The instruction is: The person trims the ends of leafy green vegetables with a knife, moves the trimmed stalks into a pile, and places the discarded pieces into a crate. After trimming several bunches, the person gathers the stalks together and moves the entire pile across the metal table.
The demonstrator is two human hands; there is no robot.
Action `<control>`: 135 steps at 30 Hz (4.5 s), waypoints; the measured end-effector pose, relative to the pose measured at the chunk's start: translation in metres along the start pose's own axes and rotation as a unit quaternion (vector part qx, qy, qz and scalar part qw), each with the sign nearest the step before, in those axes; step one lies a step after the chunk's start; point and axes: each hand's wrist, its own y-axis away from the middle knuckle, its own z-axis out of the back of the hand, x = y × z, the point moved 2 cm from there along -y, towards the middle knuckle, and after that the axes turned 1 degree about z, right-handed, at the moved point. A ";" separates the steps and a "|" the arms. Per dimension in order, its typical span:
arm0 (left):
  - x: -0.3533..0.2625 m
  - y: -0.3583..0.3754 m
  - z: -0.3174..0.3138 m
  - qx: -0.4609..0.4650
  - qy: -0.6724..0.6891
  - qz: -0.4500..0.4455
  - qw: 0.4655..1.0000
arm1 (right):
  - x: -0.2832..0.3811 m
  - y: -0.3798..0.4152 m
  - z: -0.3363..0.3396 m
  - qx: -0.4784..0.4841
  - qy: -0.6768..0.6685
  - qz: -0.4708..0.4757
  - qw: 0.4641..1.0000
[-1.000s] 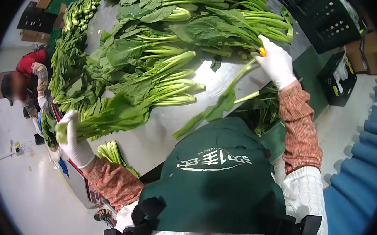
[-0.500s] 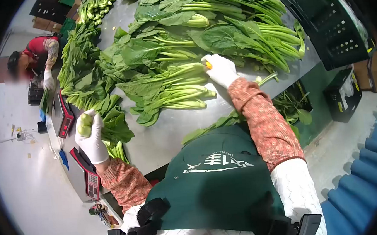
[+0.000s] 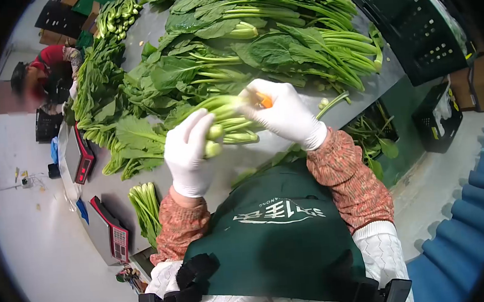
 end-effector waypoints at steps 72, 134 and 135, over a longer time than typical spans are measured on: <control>0.188 0.157 0.091 -0.435 0.773 0.082 0.455 | -0.077 0.043 -0.047 0.065 0.044 -0.179 0.981; 0.149 0.121 0.033 -0.366 0.871 0.255 0.207 | 0.003 0.015 -0.067 0.075 -0.044 -0.093 0.992; 0.145 0.113 0.029 -0.342 0.886 0.255 0.180 | 0.018 0.012 -0.073 0.093 -0.076 -0.133 0.984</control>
